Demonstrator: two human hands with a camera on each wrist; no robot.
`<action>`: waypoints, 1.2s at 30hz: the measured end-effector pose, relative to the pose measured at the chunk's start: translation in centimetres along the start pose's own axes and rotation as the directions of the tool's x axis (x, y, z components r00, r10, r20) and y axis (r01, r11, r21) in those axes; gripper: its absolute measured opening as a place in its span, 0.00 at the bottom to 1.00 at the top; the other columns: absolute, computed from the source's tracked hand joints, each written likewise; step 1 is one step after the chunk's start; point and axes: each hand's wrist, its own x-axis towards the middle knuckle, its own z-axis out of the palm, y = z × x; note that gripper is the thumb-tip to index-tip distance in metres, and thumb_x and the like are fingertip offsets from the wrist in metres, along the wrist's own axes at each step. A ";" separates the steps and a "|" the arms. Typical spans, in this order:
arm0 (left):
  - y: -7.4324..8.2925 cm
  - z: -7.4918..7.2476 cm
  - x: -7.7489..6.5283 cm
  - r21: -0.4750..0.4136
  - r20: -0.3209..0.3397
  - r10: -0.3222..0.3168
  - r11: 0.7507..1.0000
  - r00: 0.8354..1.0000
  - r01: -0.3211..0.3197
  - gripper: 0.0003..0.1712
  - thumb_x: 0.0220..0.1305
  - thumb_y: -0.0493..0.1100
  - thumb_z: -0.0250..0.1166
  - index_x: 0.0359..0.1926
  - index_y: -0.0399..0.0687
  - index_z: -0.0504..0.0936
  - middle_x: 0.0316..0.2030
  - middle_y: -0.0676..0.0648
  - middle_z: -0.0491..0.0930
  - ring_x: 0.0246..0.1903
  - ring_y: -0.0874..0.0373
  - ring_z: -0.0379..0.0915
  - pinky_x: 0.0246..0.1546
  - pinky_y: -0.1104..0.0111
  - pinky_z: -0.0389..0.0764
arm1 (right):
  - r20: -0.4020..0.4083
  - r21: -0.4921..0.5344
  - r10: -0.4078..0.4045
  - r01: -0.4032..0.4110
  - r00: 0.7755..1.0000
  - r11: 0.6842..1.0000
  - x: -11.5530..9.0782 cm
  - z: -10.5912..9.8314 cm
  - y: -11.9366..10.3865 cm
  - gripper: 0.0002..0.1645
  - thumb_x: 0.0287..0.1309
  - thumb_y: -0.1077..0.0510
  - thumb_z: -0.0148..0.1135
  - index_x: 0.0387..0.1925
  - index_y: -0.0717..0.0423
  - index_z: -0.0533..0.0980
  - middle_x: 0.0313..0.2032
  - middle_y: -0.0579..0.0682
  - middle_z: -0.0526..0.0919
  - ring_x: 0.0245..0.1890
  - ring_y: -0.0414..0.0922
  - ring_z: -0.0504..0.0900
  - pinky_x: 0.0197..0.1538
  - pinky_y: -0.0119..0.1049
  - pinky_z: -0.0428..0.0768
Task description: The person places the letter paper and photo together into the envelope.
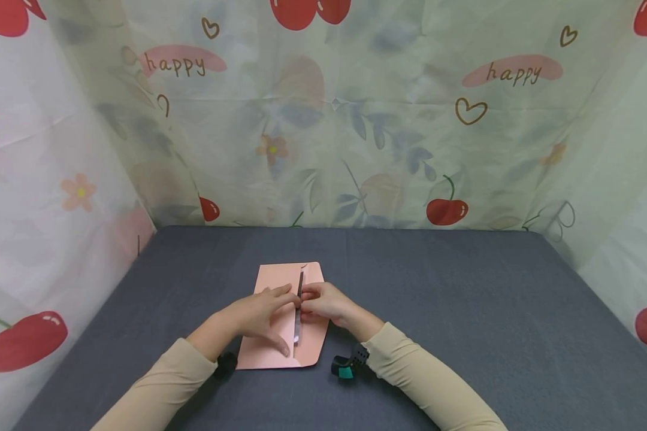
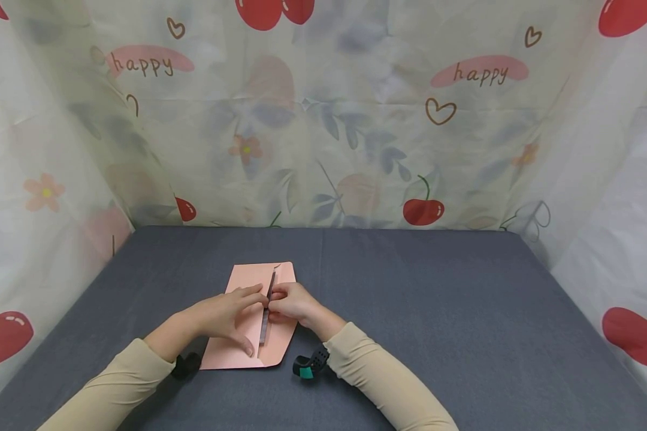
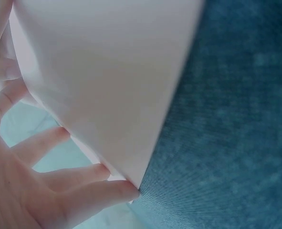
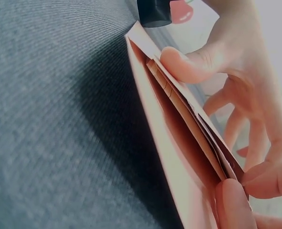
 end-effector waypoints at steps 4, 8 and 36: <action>0.0 0.0 -0.1 -0.005 0.001 -0.004 1.000 1.000 0.004 0.49 0.33 0.70 0.72 0.58 0.61 0.68 0.72 0.42 0.52 0.66 0.28 0.50 0.59 0.40 0.63 | 0.016 0.010 0.003 -0.003 1.000 1.000 0.0 0.0 0.0 0.27 0.53 0.70 0.55 0.57 0.67 0.69 0.36 0.50 0.74 0.28 0.37 0.78 0.36 0.31 0.82; 0.0 0.0 -0.1 -0.008 -0.006 0.010 1.000 1.000 -0.010 0.47 0.33 0.70 0.72 0.57 0.62 0.68 0.71 0.42 0.53 0.66 0.28 0.51 0.59 0.40 0.63 | 0.025 0.006 0.002 -0.002 1.000 1.000 -0.1 -0.1 -0.1 0.28 0.53 0.70 0.54 0.58 0.67 0.68 0.36 0.50 0.75 0.28 0.37 0.79 0.36 0.31 0.83; -0.1 0.1 0.0 -0.006 0.009 -0.018 1.000 1.000 0.018 0.44 0.32 0.71 0.72 0.54 0.68 0.68 0.72 0.43 0.51 0.67 0.27 0.48 0.59 0.39 0.62 | -0.034 -0.100 -0.074 0.070 0.997 0.992 -4.6 -5.7 -1.2 0.27 0.62 0.62 0.54 0.62 0.66 0.64 0.52 0.65 0.74 0.42 0.49 0.83 0.43 0.41 0.83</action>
